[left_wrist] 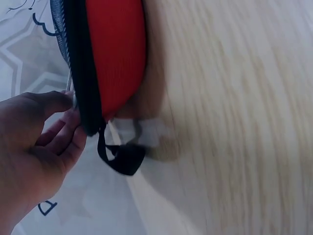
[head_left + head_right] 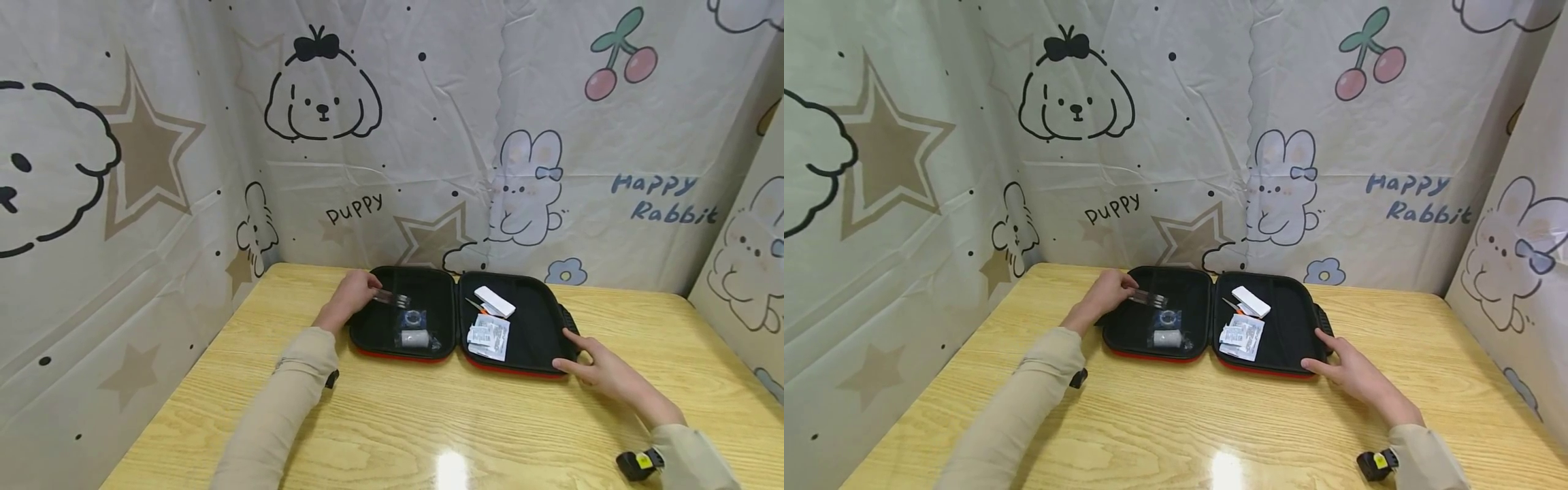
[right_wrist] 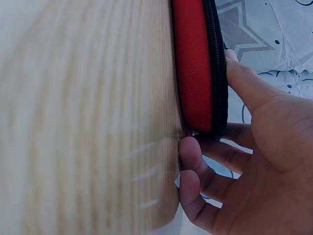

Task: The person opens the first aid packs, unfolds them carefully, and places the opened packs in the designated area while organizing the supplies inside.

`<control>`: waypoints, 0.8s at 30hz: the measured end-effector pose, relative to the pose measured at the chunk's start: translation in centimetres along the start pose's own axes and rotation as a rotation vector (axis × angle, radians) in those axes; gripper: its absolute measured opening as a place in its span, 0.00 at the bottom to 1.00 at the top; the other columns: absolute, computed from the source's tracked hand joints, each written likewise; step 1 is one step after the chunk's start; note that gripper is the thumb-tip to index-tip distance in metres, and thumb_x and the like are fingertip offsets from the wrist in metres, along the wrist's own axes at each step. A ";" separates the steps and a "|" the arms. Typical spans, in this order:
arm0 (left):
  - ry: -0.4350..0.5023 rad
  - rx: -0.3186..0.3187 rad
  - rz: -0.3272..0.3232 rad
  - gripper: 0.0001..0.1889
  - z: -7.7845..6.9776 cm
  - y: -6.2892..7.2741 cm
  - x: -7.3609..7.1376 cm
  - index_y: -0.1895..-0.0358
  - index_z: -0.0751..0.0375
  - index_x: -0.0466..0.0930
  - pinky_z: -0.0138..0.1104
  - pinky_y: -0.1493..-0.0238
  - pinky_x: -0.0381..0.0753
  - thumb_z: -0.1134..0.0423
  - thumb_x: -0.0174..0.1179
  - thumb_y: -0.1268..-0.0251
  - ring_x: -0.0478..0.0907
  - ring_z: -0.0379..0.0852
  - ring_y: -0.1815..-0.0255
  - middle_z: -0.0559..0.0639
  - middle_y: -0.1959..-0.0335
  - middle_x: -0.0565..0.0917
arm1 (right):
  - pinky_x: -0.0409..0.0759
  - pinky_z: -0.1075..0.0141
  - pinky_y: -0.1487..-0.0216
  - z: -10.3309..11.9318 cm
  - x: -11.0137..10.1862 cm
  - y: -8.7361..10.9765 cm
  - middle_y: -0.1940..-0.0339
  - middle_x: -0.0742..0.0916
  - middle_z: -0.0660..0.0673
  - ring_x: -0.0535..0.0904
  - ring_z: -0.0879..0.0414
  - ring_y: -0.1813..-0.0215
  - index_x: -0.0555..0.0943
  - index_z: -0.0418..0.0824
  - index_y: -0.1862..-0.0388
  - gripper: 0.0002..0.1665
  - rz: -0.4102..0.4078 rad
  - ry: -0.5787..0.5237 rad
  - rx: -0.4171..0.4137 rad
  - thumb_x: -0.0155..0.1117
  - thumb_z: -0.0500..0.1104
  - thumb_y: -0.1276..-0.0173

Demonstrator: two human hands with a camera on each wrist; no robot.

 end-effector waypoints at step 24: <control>0.081 -0.018 0.060 0.24 -1.2 0.0 2.5 0.32 0.61 0.70 0.44 0.46 0.79 0.68 0.52 0.31 0.80 0.50 0.54 0.58 0.51 0.84 | 0.70 0.62 0.60 0.2 0.0 0.0 0.36 0.68 0.25 0.75 0.57 0.72 0.52 0.29 0.21 0.53 -0.009 0.006 -0.010 0.62 0.59 0.29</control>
Point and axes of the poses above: each hand's wrist, its own y-axis away from the middle knuckle, its own x-axis out of the palm, z = x × y, the point moved 8 cm from there along -y, towards the middle knuckle
